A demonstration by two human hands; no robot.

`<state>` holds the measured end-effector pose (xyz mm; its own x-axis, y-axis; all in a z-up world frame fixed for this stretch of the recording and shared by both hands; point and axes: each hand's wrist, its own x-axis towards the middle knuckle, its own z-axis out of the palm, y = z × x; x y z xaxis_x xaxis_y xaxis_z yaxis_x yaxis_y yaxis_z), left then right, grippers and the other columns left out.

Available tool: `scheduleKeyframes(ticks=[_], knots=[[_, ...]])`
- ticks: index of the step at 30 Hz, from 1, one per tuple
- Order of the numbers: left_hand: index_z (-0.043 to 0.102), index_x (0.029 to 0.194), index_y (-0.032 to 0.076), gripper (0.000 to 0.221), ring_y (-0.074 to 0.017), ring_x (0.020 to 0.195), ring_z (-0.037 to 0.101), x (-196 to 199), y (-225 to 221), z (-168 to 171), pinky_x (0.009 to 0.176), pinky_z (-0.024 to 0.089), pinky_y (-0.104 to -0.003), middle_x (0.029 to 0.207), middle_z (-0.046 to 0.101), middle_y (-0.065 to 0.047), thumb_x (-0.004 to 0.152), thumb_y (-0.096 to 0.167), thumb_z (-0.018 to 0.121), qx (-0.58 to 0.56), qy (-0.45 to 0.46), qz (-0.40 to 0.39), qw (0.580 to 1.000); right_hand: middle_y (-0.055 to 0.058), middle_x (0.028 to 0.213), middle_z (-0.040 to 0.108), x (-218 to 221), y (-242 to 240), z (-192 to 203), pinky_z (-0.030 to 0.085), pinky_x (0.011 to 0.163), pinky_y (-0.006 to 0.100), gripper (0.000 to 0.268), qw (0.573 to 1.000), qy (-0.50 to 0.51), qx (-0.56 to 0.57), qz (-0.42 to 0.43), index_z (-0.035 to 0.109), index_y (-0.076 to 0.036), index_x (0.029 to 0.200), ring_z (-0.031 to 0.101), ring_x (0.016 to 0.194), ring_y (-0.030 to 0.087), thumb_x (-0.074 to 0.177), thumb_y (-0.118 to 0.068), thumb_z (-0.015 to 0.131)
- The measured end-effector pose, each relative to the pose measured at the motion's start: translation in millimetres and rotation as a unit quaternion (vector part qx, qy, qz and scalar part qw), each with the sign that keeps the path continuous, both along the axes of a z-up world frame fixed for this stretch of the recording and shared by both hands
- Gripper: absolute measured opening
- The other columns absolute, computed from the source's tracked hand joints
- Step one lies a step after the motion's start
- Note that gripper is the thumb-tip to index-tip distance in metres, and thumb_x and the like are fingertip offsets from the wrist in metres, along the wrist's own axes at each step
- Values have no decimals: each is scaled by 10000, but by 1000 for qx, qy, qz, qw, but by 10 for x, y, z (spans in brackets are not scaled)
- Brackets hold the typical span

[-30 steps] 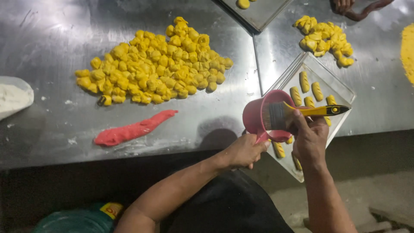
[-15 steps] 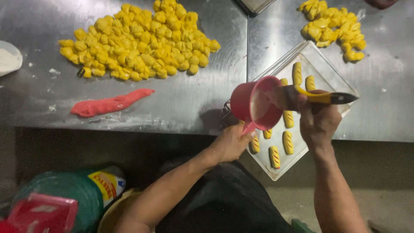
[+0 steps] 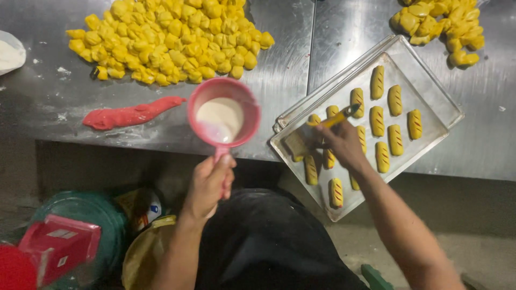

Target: The recorder prepares dough by shaping it, egg-washing the pieces, and placing them on trays in a commercial bakery setting.

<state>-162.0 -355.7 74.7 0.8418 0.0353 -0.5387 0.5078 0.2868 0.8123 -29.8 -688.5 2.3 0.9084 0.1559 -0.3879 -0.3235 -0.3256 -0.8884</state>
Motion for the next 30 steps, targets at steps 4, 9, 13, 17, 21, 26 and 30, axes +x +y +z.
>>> scheduleKeyframes(ticks=[4, 9, 13, 17, 21, 26, 30], knots=[[612, 979, 33, 297, -79, 451, 439, -246, 162, -3, 394, 376, -231, 614, 502, 0, 1041, 316, 547, 2, 15, 64, 998, 97, 956, 719, 778, -865, -262, 597, 673, 330, 285, 999, -25, -9, -47, 651, -2, 1126, 704, 803, 180, 982, -232, 736], [605, 987, 26, 313, -100, 479, 445, -457, 324, -80, 413, 364, -232, 629, 488, -17, 1039, 331, 552, -10, 34, 146, 989, 86, 1039, 740, 1269, -2000, -39, 565, 751, 284, 107, 944, -266, -110, -159, 679, 18, 1096, 702, 893, 159, 1080, -68, 740], [593, 990, 33, 316, -100, 492, 446, -448, 426, -204, 417, 366, -235, 633, 480, -17, 1043, 342, 555, -34, 44, 155, 986, 146, 1017, 734, 532, -1827, -142, 544, 740, 364, 242, 837, -401, -369, -35, 621, 38, 1183, 728, 865, 265, 1006, -57, 756], [576, 989, 43, 321, -98, 491, 441, -345, 445, -162, 420, 361, -232, 630, 477, -14, 1046, 357, 550, -36, 51, 151, 987, 94, 1201, 699, -782, -940, -42, 571, 860, 412, 340, 844, -308, -376, 227, 629, -153, 1187, 692, 1099, 305, 877, -16, 631], [574, 997, 43, 315, -100, 494, 437, -247, 437, -91, 426, 360, -230, 632, 474, -13, 1053, 352, 552, -22, 38, 138, 989, 129, 1238, 702, -1474, -539, 422, 593, 827, 387, 394, 860, -324, -244, 309, 617, -80, 1215, 711, 1059, 309, 825, -32, 654], [573, 1002, 42, 307, -97, 504, 442, -153, 365, -41, 433, 364, -228, 638, 475, -12, 1054, 343, 560, -19, 31, 120, 992, 132, 1083, 752, -500, -1906, 250, 559, 821, 373, 194, 939, -198, -278, 50, 718, -52, 1143, 711, 983, 223, 968, -129, 681], [577, 1000, 39, 307, -104, 495, 445, -143, 311, -21, 434, 368, -233, 635, 481, -17, 1050, 340, 556, -18, 35, 102, 994, 143, 1202, 731, 138, -2835, 78, 612, 926, 376, 190, 880, -377, -251, -143, 587, 32, 1247, 738, 1100, 205, 1151, -114, 663]])
